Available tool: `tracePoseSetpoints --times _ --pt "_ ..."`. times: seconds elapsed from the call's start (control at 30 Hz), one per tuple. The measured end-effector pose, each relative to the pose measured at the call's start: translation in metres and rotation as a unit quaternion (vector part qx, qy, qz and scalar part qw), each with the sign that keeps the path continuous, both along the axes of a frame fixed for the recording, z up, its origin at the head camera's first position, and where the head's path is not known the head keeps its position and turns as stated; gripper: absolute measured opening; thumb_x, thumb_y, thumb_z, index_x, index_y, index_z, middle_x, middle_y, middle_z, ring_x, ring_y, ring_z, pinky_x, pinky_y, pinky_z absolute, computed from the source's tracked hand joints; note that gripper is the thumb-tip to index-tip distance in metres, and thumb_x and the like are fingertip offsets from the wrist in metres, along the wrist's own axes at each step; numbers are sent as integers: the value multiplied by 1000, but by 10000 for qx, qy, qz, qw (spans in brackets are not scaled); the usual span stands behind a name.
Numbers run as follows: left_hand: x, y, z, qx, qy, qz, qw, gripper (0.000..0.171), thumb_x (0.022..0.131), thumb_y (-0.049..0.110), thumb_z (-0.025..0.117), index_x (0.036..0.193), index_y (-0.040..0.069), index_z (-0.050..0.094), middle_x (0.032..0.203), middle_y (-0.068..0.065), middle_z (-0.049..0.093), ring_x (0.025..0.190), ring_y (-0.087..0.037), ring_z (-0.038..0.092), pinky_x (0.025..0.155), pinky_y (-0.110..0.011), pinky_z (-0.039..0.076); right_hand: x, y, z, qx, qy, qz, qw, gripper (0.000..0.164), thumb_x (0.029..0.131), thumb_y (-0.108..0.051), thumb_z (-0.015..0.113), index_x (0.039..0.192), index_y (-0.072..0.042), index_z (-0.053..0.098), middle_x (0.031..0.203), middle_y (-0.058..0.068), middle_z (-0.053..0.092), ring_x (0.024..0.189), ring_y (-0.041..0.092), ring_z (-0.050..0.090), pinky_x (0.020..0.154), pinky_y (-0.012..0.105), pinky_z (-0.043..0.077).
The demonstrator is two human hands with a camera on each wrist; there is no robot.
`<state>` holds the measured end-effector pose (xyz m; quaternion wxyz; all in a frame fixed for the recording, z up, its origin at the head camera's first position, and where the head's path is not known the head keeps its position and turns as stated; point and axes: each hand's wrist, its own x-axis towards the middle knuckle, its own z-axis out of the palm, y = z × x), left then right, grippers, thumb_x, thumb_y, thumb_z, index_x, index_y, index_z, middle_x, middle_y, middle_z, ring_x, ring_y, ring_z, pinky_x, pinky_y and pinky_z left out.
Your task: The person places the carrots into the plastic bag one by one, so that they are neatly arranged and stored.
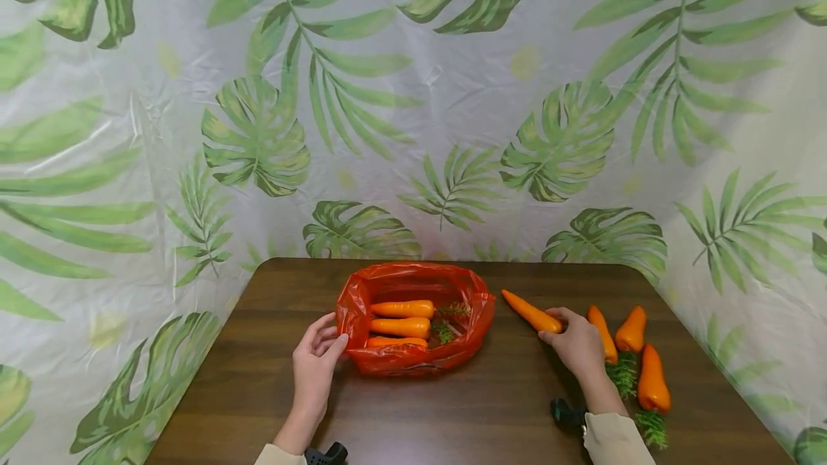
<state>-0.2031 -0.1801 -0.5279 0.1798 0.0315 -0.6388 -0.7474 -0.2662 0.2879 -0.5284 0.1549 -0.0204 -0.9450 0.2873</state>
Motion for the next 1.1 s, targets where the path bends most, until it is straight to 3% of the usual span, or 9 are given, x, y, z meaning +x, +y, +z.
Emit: tracePoseSetpoints --times 0.23,0.7,0.87,1.1 --pt "3 1 0 162 22 -28 9999 45 89 5 77 132 8 63 113 -26 65 87 -23 68 72 -32 61 1 -1 -1 -193 45 -4 9998 47 81 -22 85 123 -6 70 115 20 70 87 32 62 71 44 48" --pt "-1 -1 -1 33 -45 -19 10000 47 90 5 75 135 10 61 116 -23 66 91 -27 67 75 -31 61 -3 0 9 -674 -1 -40 9977 52 81 -25 85 127 -6 70 117 23 68 93 33 63 71 39 49" --pt "1 -1 0 -24 -30 -36 10000 45 90 8 76 133 11 63 115 -23 66 90 -25 68 75 -30 60 -2 -2 15 -815 144 6 9966 52 82 -24 85 128 -6 69 118 23 67 94 33 64 70 37 50" --pt "1 -1 0 5 96 26 10000 43 89 8 77 131 12 64 111 -20 67 87 -25 68 74 -32 61 4 -7 31 -685 362 -4 9970 50 82 -27 85 128 -10 70 122 21 65 98 36 65 73 42 52"
